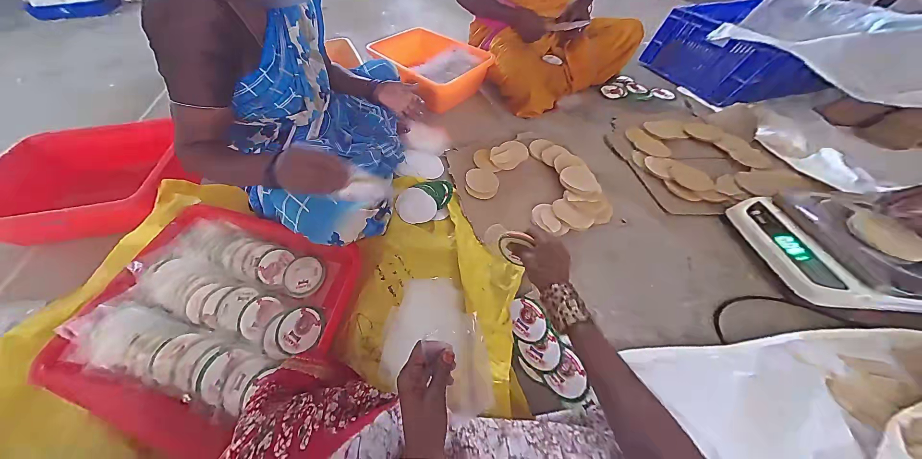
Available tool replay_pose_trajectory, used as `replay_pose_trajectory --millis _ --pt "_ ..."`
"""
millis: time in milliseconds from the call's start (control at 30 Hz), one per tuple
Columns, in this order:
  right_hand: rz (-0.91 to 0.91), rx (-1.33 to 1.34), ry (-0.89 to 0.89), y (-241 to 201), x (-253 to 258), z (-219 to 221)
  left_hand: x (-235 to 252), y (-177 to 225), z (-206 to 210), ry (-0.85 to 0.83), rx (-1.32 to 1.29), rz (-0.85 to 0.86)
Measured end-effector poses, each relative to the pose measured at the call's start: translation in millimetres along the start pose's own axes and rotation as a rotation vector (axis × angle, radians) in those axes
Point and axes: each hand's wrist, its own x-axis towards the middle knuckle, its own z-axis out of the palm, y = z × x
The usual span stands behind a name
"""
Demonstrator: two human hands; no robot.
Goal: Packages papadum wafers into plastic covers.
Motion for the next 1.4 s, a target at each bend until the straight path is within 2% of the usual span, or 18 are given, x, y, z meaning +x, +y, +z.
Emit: replay_pose_trajectory --millis 33,67,167,200,267,367,433,500,600,667,733,800,867,933,1033,1100,1200,1400 --pt "-0.037 0.042 0.128 6.2 -15.6 3.3 1.1 -0.5 1.2 0.004 -0.033 0.018" --pt "-0.037 0.064 0.176 14.8 -27.4 8.9 1.8 -1.2 2.2 -0.001 -0.06 0.033" --pt "0.097 0.044 0.0 34.0 -49.9 17.5 0.2 -2.7 2.4 -0.052 -0.102 0.036" --pt "0.089 0.053 0.006 33.8 -55.5 15.8 1.5 -2.7 1.9 -0.082 -0.116 0.022" --pt "-0.013 0.148 0.123 27.2 -74.9 13.1 2.4 -1.1 -0.3 -0.117 -0.135 -0.091" --pt "-0.304 0.275 0.215 11.9 -115.7 16.4 1.0 3.0 0.5 -0.079 -0.283 -0.398" --pt "-0.465 0.299 0.167 -1.8 -140.4 18.6 -0.1 3.0 3.5 -0.07 -0.357 -0.456" --pt "-0.521 0.334 0.116 -13.7 -160.5 20.7 -3.7 0.7 3.5 -0.12 -0.323 -0.391" --pt "-0.429 0.467 -0.042 -18.8 -174.3 23.8 -4.6 3.0 1.6 -0.208 -0.328 -0.355" --pt "-0.375 0.496 -0.137 -22.8 -175.9 23.1 -3.7 3.5 1.6 -0.237 -0.344 -0.393" --pt "-0.343 0.464 -0.252 -26.9 -168.2 18.8 -2.7 1.9 1.7 -0.2 -0.34 -0.441" --pt "-0.304 0.494 -0.359 -25.6 -145.7 14.7 -2.0 2.6 3.4 -0.092 -0.331 -0.484" --pt "-0.244 0.516 -0.331 -18.9 -108.0 16.0 1.0 3.4 5.3 0.015 -0.381 -0.526" --pt "-0.192 0.333 -0.223 -10.0 -63.2 19.1 1.7 2.3 5.6 0.076 -0.506 -0.537" --pt "-0.113 -0.083 -0.28 2.2 2.5 31.6 3.1 2.0 4.3 0.095 -0.689 -0.512" --pt "-0.078 -0.263 -0.323 12.2 29.6 48.5 2.7 3.7 3.2 0.132 -0.757 -0.491" --pt "-0.067 -0.365 -0.345 18.5 49.9 61.2 2.7 6.2 1.1 0.152 -0.832 -0.433" --pt "-0.101 -0.523 -0.365 0.4 50.5 46.6 0.2 10.0 -0.4 0.103 -0.933 -0.36"
